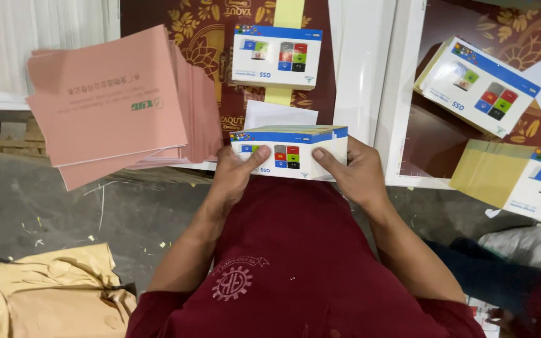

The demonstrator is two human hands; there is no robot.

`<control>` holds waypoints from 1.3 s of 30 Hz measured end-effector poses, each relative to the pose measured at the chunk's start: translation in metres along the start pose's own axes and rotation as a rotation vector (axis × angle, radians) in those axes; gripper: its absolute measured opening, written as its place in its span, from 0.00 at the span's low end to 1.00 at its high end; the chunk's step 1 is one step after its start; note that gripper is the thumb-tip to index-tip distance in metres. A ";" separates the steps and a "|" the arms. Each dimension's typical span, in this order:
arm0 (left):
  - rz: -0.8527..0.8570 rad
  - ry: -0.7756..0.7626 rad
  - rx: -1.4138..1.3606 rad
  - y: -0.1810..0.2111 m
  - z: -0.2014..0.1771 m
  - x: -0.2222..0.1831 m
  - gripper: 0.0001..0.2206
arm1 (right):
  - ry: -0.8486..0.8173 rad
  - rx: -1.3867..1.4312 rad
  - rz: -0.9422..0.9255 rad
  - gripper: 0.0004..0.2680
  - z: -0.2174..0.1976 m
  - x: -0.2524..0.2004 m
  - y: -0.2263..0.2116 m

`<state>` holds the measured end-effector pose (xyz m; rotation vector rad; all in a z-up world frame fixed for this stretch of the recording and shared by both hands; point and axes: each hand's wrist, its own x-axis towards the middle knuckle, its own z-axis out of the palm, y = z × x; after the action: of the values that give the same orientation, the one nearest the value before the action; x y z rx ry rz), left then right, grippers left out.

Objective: Organizing, inspecting, and stacking printed labels and booklets in a warehouse setting.

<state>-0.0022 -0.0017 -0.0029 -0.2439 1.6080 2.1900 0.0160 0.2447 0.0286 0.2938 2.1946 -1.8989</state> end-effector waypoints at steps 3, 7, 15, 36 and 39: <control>0.002 0.017 0.054 0.003 0.003 0.001 0.15 | -0.019 -0.006 -0.015 0.12 -0.002 0.002 0.005; -0.030 0.039 0.017 0.000 -0.001 0.006 0.17 | -0.091 0.170 0.004 0.15 -0.014 0.005 0.031; -0.127 -0.082 -0.244 -0.001 -0.011 0.009 0.22 | -0.341 0.747 0.045 0.25 -0.044 0.006 0.017; -0.062 -0.288 -0.339 -0.003 -0.004 0.052 0.21 | -0.397 0.675 -0.129 0.25 -0.058 0.035 0.013; -0.070 -0.295 -0.344 -0.006 -0.007 0.054 0.21 | -0.381 0.660 -0.189 0.25 -0.055 0.032 0.003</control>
<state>-0.0489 0.0050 -0.0301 -0.0680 1.0501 2.3104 -0.0157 0.3000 0.0237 -0.1735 1.3532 -2.4895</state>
